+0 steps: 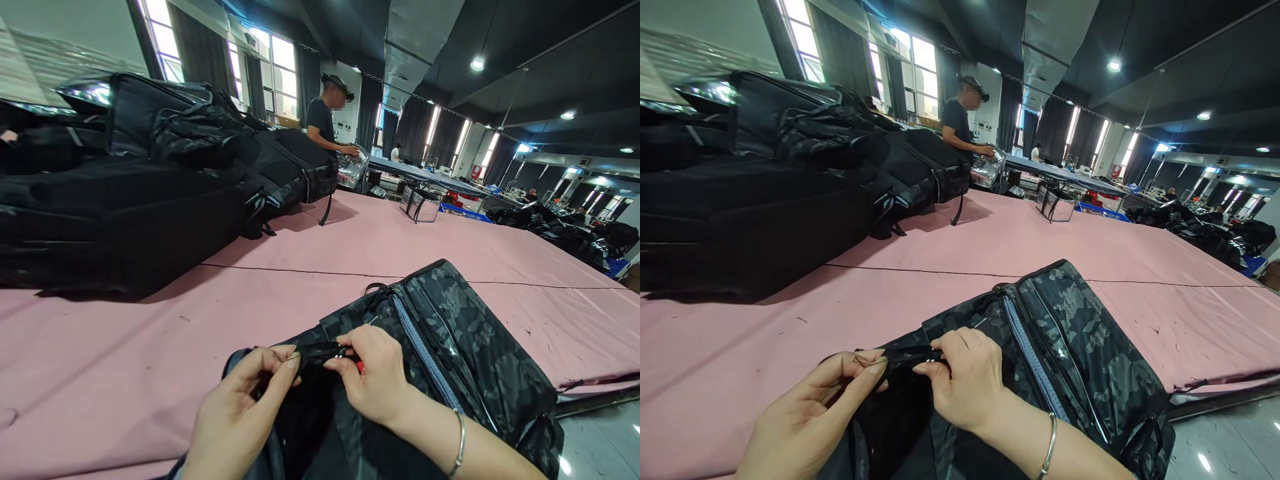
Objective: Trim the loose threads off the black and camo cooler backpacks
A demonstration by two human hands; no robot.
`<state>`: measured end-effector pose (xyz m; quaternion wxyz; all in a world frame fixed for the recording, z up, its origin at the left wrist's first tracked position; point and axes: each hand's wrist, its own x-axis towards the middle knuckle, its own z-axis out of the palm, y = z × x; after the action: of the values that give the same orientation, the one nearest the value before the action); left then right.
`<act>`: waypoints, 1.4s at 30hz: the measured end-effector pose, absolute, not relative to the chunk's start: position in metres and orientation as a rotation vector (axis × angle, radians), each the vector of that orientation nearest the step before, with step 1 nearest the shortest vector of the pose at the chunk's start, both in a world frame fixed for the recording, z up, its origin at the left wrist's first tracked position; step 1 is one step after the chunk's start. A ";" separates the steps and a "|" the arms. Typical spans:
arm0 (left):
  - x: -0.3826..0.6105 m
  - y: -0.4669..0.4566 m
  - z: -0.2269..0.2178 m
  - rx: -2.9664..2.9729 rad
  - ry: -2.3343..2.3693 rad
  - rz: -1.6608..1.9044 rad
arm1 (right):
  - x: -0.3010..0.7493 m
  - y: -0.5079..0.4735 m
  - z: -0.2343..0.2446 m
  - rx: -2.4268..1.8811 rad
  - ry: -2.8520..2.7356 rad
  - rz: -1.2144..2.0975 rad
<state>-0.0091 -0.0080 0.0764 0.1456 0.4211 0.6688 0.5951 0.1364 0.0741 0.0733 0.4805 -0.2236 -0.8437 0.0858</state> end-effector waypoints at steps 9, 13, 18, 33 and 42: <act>-0.006 -0.011 0.079 1.125 1.830 1.768 | 0.137 0.076 0.071 -0.566 -2.102 0.147; -0.003 -0.011 0.083 1.041 1.773 1.789 | 0.137 0.074 0.073 -0.537 -2.091 0.130; -0.002 -0.011 0.085 1.056 1.745 1.799 | 0.138 0.074 0.074 -0.524 -2.079 0.152; -0.007 -0.011 0.077 1.159 1.877 1.700 | 0.140 0.077 0.079 -0.721 -1.851 0.754; -0.005 -0.008 0.070 1.523 1.841 1.442 | 0.125 0.068 0.076 -0.711 -1.783 1.256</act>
<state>-0.0049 -0.0079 0.0704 0.1744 0.5374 0.6495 0.5089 0.1248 0.0683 0.0759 0.4113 -0.2825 -0.7085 0.4990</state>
